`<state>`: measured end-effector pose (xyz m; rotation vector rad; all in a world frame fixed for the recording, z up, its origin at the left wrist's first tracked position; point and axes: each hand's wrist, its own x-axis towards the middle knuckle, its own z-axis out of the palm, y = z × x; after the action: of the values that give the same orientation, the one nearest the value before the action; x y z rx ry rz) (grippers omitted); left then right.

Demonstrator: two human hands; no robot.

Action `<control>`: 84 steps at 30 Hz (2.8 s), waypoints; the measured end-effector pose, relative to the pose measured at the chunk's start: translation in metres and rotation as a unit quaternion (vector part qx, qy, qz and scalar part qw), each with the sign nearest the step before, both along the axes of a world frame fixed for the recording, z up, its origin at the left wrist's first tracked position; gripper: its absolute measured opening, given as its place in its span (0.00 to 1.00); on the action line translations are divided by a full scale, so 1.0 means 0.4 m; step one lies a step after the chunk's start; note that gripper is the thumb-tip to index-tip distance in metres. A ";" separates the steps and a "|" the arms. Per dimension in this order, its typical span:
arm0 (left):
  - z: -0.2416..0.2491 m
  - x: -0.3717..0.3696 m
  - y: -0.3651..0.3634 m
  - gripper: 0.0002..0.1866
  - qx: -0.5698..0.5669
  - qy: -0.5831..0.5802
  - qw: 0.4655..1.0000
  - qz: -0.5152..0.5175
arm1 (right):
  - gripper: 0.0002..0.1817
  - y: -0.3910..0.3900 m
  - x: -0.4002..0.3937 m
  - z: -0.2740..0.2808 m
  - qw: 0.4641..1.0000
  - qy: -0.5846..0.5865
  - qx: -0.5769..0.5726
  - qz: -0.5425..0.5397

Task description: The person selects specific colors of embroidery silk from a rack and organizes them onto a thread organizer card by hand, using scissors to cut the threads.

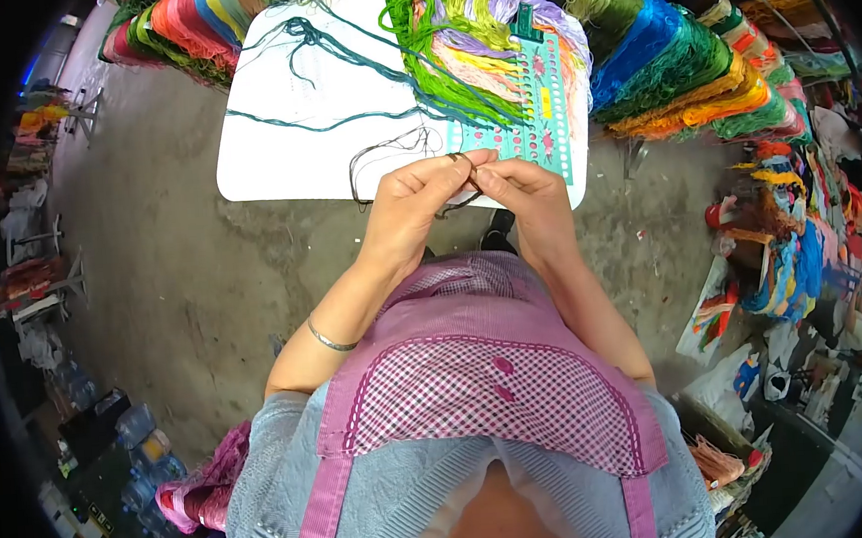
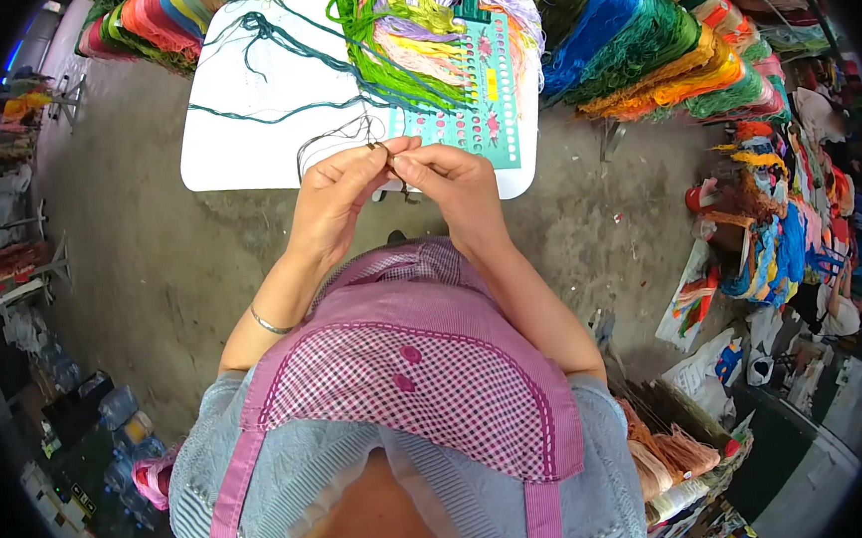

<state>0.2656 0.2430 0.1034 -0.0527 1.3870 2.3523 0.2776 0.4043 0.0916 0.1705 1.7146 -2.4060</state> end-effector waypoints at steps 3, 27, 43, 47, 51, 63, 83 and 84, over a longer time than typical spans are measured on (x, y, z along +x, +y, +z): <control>-0.012 -0.001 -0.002 0.15 -0.007 0.006 1.000 0.002 | 0.07 0.000 0.003 -0.002 1.000 -0.005 -0.009 -0.006; 0.154 0.047 -0.728 0.18 -0.125 0.102 0.726 0.668 | 0.07 0.720 0.108 -0.026 0.764 0.151 0.479 -0.405; -0.212 -0.134 -0.007 0.10 -0.083 -0.122 0.989 -0.004 | 0.06 0.041 -0.165 -0.265 0.913 0.174 0.362 -0.078; -0.179 -0.116 0.025 0.08 -0.106 -0.112 0.987 0.033 | 0.07 0.037 -0.170 -0.242 0.842 0.238 0.478 -0.083; -0.174 -0.116 0.034 0.08 -0.164 -0.041 0.985 0.035 | 0.11 0.047 -0.151 -0.205 0.848 0.263 0.460 -0.018; -0.238 -0.151 0.012 0.06 -0.218 0.043 0.974 0.037 | 0.24 0.060 -0.141 -0.188 0.850 0.191 0.491 0.030; -0.157 -0.167 0.008 0.17 -0.036 -0.044 0.993 -0.106 | 0.42 0.037 -0.125 -0.187 0.846 0.142 0.514 0.007; -0.169 -0.165 0.045 0.17 -0.111 -0.011 0.984 -0.139 | 0.42 0.035 -0.125 -0.191 0.843 0.148 0.517 -0.007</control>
<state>0.1996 0.2611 0.0358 0.0479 1.5318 1.9595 0.2275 0.4184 0.0153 -0.0662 2.9688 -1.2709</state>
